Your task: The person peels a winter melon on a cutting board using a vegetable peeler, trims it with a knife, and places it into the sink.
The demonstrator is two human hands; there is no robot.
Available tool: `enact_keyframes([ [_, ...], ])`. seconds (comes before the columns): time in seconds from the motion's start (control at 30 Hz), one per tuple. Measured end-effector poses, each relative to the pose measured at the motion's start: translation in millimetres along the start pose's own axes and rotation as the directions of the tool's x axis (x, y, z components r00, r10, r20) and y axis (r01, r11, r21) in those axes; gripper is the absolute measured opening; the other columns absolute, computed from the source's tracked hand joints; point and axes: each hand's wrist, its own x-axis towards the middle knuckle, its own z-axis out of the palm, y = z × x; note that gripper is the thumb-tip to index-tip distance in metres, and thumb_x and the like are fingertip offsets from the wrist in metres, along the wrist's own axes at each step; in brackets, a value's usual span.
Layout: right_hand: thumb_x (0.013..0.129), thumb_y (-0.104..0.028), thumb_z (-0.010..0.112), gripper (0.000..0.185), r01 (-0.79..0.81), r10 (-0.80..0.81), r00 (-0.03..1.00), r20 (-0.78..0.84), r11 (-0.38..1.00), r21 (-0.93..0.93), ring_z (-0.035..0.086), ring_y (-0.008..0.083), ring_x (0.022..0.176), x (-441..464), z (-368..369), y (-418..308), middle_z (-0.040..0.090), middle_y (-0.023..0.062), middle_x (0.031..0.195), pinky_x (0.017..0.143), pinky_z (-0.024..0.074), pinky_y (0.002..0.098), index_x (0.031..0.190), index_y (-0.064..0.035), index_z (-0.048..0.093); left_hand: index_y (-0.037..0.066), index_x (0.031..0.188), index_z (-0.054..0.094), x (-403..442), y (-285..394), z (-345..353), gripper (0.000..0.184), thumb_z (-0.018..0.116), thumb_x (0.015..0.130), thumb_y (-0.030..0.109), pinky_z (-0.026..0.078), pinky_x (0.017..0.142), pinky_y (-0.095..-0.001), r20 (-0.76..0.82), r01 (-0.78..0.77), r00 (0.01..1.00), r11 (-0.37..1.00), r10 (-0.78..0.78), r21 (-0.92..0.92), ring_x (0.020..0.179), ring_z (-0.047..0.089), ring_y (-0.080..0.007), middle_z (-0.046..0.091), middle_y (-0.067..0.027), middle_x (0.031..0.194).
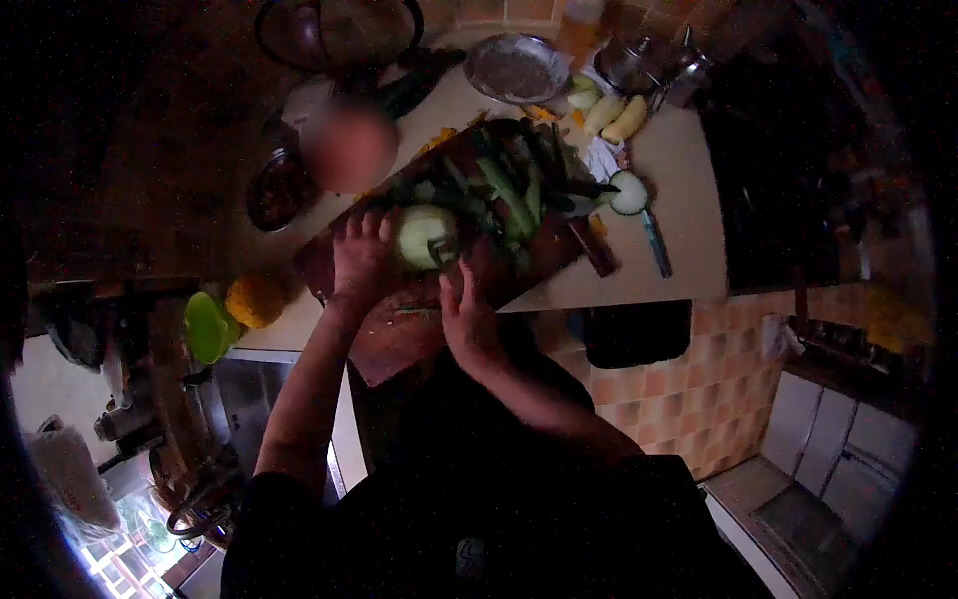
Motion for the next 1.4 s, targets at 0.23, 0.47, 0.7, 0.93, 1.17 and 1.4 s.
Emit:
enact_keyframes([
  [0.23,0.103,-0.048,0.054,0.059,-0.052,0.048,0.994,0.096,0.998,0.044,0.058,0.0434,0.126,-27.6,-3.6,26.5,0.059,0.0244,0.138,0.104,0.0465,0.0468,0.144,-0.0058,0.049,0.016,0.150,0.042,2.4,-2.2,7.6,0.088,0.078,0.074,0.046,0.047,0.099,-0.0549,-0.115,-0.015,0.993,1.000,0.016,0.006,0.127,0.050,-0.0324,0.050,-0.0103,0.138],
  [0.47,0.103,-0.044,0.059,0.057,-0.195,0.186,0.981,0.062,0.955,0.221,0.060,0.0282,0.122,6.9,0.2,21.5,0.063,0.0163,0.131,0.103,0.0450,0.0389,0.143,-0.0050,0.051,0.014,0.149,0.044,2.6,-8.9,16.3,0.097,0.083,0.068,0.051,0.042,0.107,-0.0536,-0.023,-0.047,0.999,0.996,0.049,0.073,0.132,0.046,-0.0373,0.049,-0.0119,0.143],
  [0.7,0.099,-0.050,0.064,0.061,-0.370,0.289,0.923,0.253,0.845,0.387,0.053,0.0133,0.089,32.6,-30.3,53.9,0.058,0.0044,0.106,0.078,0.0420,0.0310,0.143,-0.0102,0.050,0.020,0.139,0.057,-26.2,-46.8,20.1,0.060,0.071,0.080,0.024,0.046,0.103,-0.0511,-0.175,-0.458,0.875,0.889,0.452,0.010,0.129,0.051,-0.0363,0.053,-0.0120,0.141],
  [0.93,0.102,-0.044,0.061,0.052,-0.444,0.298,0.795,0.528,0.879,0.172,0.054,0.0164,0.091,37.2,-19.7,17.0,0.059,0.0056,0.106,0.077,0.0429,0.0321,0.141,-0.0118,0.053,0.018,0.140,0.055,-81.8,-36.5,10.4,0.060,0.072,0.083,0.012,0.047,0.104,-0.0499,-0.265,-0.018,0.963,0.969,-0.050,-0.245,0.128,0.050,-0.0386,0.047,-0.0200,0.143],
  [1.17,0.105,-0.037,0.056,0.043,0.036,-0.041,0.889,0.456,0.999,0.021,0.063,0.0232,0.109,23.3,4.8,11.5,0.067,0.0106,0.119,0.096,0.0482,0.0359,0.139,-0.0106,0.055,-0.001,0.147,0.041,-69.1,25.9,80.1,0.069,0.072,0.095,0.033,0.042,0.108,-0.0516,-0.172,0.355,0.605,0.457,-0.778,-0.815,0.132,0.046,-0.0430,0.037,-0.0264,0.150],
  [1.4,0.104,-0.033,0.055,0.043,-0.202,-0.005,0.791,0.612,0.942,0.269,0.060,0.0376,0.122,44.3,12.7,-12.5,0.064,0.0214,0.130,0.103,0.0466,0.0416,0.136,-0.0048,0.058,0.001,0.146,0.046,-39.6,3.2,69.7,0.061,0.060,0.099,0.036,0.042,0.108,-0.0507,-0.277,0.518,0.544,0.577,-0.792,-0.632,0.129,0.051,-0.0458,0.052,-0.0285,0.141],
])
